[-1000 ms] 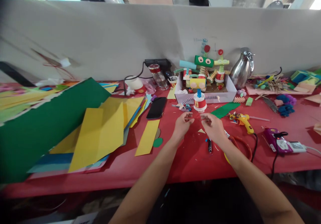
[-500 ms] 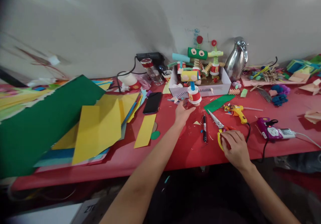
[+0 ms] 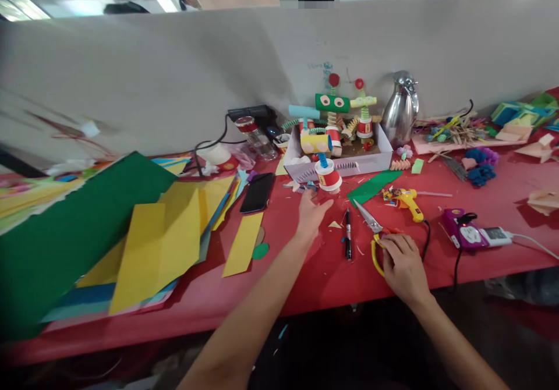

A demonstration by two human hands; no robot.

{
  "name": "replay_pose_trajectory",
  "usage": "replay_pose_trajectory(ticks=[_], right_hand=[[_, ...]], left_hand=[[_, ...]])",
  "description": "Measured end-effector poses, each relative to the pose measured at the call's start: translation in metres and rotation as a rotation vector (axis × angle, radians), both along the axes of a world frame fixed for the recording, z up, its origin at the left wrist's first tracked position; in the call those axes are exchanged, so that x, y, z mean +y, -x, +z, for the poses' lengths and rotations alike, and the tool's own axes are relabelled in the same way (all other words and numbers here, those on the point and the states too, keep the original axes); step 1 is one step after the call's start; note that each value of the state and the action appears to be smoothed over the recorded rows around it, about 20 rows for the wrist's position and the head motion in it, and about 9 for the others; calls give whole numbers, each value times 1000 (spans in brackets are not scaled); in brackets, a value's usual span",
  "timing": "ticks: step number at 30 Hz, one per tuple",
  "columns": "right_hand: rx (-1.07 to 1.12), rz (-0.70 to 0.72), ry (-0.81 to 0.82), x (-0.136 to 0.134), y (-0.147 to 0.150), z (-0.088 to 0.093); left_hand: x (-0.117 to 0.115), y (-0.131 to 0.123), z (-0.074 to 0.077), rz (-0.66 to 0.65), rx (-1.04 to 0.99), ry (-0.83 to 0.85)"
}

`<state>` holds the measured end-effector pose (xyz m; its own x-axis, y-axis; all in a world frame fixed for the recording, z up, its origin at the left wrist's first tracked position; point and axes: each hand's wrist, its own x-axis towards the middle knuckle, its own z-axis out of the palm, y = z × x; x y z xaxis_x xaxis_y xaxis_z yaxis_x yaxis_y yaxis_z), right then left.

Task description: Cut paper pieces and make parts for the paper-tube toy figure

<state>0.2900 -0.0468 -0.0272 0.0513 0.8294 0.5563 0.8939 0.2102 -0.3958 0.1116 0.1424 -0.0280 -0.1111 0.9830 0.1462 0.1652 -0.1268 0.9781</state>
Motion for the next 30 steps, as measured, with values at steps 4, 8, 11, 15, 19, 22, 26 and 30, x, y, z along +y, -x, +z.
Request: replay_pose_trajectory(ticks=[4, 8, 11, 15, 19, 22, 26, 30], right_hand=[[18, 4, 30, 1, -1, 0], [-4, -34, 10, 1, -1, -2], [-13, -79, 3, 1, 0, -4], [-52, -158, 28, 1, -2, -6], [-110, -171, 39, 0, -4, -6], [-168, -192, -24, -1, 2, -2], [-304, -122, 38, 3, 31, 13], [-389, -39, 212, 14, 60, 22]], left_hand=[[-50, 29, 9, -224, 442, -176], [-90, 42, 6, -263, 796, -289], [-99, 45, 0, -261, 960, -285], [-93, 46, 3, -173, 1021, -247], [-83, 38, 13, -386, 1045, -227], [-82, 30, 15, -506, 1071, -213], [-87, 29, 12, -454, 1095, -230], [-89, 36, 9, -363, 1043, -286]])
